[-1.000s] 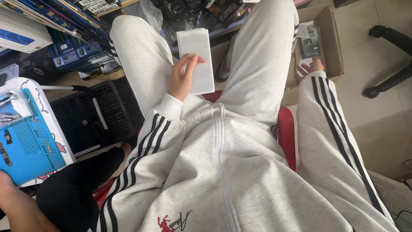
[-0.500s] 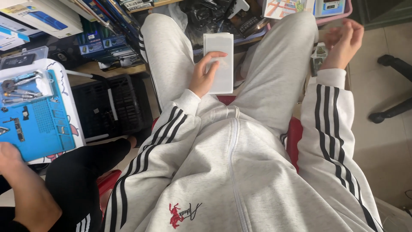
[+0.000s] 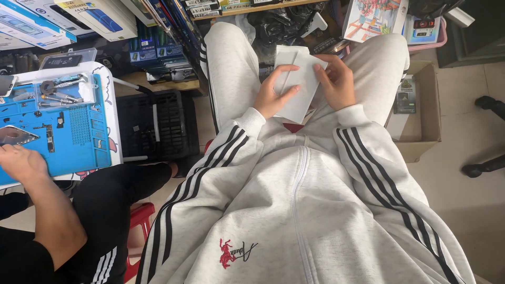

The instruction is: The person repeatedly picks up small black boxes and white paper sheets, places the boxes into the sheets, folds them, and sets the bundles aside. The process is repeated multiple times in a repetitive loop.

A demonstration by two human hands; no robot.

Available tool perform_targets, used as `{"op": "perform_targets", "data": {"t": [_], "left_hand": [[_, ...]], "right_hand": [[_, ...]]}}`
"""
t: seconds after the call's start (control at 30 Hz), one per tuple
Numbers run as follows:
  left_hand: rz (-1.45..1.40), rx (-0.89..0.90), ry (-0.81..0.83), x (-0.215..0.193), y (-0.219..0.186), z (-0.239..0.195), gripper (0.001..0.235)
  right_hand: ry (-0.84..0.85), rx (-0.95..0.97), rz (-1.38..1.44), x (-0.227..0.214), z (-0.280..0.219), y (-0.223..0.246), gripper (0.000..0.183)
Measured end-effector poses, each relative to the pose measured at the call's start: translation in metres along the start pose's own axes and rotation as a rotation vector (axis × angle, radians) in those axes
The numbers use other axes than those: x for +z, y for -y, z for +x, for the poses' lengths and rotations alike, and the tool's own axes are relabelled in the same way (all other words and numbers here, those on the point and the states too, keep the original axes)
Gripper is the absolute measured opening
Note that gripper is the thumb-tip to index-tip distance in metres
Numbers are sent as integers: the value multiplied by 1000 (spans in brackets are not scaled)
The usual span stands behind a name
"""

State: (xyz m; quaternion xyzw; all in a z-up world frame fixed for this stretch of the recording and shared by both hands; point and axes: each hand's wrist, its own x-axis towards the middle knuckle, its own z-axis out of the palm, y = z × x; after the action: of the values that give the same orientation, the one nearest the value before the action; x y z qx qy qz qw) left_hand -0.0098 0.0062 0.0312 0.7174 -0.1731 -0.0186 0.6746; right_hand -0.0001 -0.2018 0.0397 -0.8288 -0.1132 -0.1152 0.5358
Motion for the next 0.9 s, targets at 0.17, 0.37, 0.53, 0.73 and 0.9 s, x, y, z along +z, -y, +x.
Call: {"op": "perform_targets", "data": {"t": [0.17,0.37,0.53,0.73,0.9], "left_hand": [[-18,16,6,-1,24,3,52],[-44,69,-23,3,31,3,59],[-53,70,-38,4,36,5,60],[-59,45,-37,5,35,4,60],[-38,19,-52,7,44,3,60]], "right_hand": [[-67,42,89,2,-1,-11,19],[-81,30,97,2,-1,1,18],[-85,53,118,4,-1,-2,17],[-111,47,119,4,-3,-19,10],[-131,20,203,6,0,-32,13]]}}
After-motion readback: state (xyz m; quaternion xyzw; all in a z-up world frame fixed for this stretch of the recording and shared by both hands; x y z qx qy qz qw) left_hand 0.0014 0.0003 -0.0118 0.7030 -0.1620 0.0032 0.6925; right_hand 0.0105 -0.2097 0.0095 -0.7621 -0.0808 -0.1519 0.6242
